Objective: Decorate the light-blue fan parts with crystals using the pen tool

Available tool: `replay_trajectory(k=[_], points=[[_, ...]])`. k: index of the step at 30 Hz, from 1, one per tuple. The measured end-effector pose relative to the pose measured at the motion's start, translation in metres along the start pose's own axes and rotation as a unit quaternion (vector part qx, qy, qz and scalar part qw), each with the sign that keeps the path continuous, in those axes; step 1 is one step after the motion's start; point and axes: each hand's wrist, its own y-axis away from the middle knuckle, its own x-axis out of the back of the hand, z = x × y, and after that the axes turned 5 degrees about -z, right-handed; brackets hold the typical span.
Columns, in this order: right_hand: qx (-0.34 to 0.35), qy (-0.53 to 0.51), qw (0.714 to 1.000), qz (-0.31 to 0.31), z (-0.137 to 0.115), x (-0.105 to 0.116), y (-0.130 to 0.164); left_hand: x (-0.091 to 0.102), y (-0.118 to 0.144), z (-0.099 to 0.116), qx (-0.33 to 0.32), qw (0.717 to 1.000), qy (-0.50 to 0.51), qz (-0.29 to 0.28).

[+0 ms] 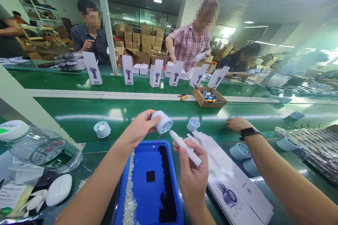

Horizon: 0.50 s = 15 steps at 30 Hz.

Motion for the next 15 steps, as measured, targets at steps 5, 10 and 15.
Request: replay_trajectory(k=[5,10,15], points=[[0.012,0.001,1.0,-0.005,-0.005,-0.001,-0.001,0.001,0.004,0.005,-0.008,1.0,-0.008,0.0],[0.03,-0.004,0.999,-0.015,-0.005,-0.005,-0.003,0.0,0.008,0.01,-0.012,1.0,-0.016,-0.002],[0.005,0.003,1.0,-0.015,-0.003,-0.007,-0.001,-0.002,0.012,0.013,-0.011,0.999,-0.047,-0.001]])
